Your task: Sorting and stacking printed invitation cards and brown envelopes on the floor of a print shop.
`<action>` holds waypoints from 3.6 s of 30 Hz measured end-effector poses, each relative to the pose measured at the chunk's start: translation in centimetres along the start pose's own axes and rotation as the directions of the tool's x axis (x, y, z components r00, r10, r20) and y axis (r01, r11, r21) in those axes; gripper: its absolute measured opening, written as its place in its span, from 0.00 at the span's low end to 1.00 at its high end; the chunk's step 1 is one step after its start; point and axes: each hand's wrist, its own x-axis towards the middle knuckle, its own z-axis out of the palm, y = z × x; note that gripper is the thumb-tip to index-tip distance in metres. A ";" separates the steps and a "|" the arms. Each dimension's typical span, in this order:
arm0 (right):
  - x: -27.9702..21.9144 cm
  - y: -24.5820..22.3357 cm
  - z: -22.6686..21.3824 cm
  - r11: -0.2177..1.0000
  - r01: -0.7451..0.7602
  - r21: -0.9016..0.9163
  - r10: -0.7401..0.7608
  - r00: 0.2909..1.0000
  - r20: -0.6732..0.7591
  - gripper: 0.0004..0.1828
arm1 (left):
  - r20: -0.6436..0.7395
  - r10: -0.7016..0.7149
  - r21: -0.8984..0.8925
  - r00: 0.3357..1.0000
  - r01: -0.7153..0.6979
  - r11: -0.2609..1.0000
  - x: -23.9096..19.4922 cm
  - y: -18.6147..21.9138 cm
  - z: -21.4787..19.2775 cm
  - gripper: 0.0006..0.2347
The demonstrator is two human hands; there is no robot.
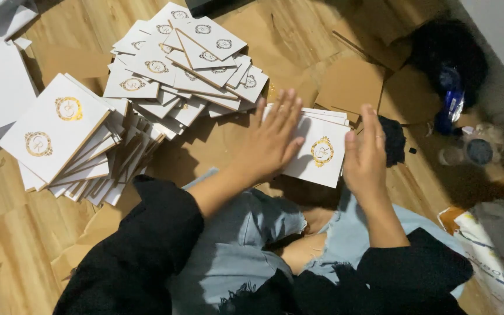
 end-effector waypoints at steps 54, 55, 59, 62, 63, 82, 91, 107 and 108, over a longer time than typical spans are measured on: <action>2.9 -0.2 5.2 0.885 0.402 -0.234 -0.388 0.916 0.104 0.09 | 0.334 -0.148 -0.201 0.931 0.224 0.954 0.3 -4.5 -0.9 0.25; 3.4 0.1 5.0 0.916 0.339 -0.216 -0.310 0.938 0.158 0.09 | 0.351 -0.147 -0.237 0.925 0.239 0.942 0.3 -4.3 -1.6 0.26; 3.4 -3.2 2.6 0.954 0.274 -0.123 -0.259 0.958 0.126 0.10 | 0.374 -0.147 -0.346 0.916 0.285 0.894 0.1 -4.2 -1.9 0.26; -1.9 -3.4 5.3 0.865 0.463 -0.193 -0.438 0.885 0.159 0.20 | 0.390 -0.136 -0.399 0.911 0.300 0.866 0.1 -4.9 -1.2 0.24; -2.8 -3.3 5.6 0.868 0.456 -0.196 -0.430 0.888 0.164 0.20 | 0.396 -0.132 -0.404 0.909 0.302 0.864 -0.2 -4.7 -1.3 0.24; -5.9 -1.3 -0.3 0.837 0.487 -0.251 -0.510 0.860 -0.032 0.14 | 0.273 -0.160 -0.357 0.949 0.254 0.899 0.1 -3.4 -3.9 0.33; 2.5 3.9 -7.5 0.937 0.064 -0.343 -0.055 0.998 0.036 0.26 | 0.350 0.118 0.052 0.929 -0.145 0.988 0.0 -1.6 -3.7 0.47; 1.9 9.5 -4.0 0.948 -0.184 -0.261 0.233 0.957 0.171 0.25 | 0.357 0.118 0.002 0.927 -0.127 0.992 -0.1 -0.5 -3.3 0.50; 1.8 9.3 -3.3 0.947 -0.185 -0.261 0.235 0.957 0.173 0.25 | 0.359 0.117 0.001 0.926 -0.126 0.992 -0.1 -0.6 -3.4 0.50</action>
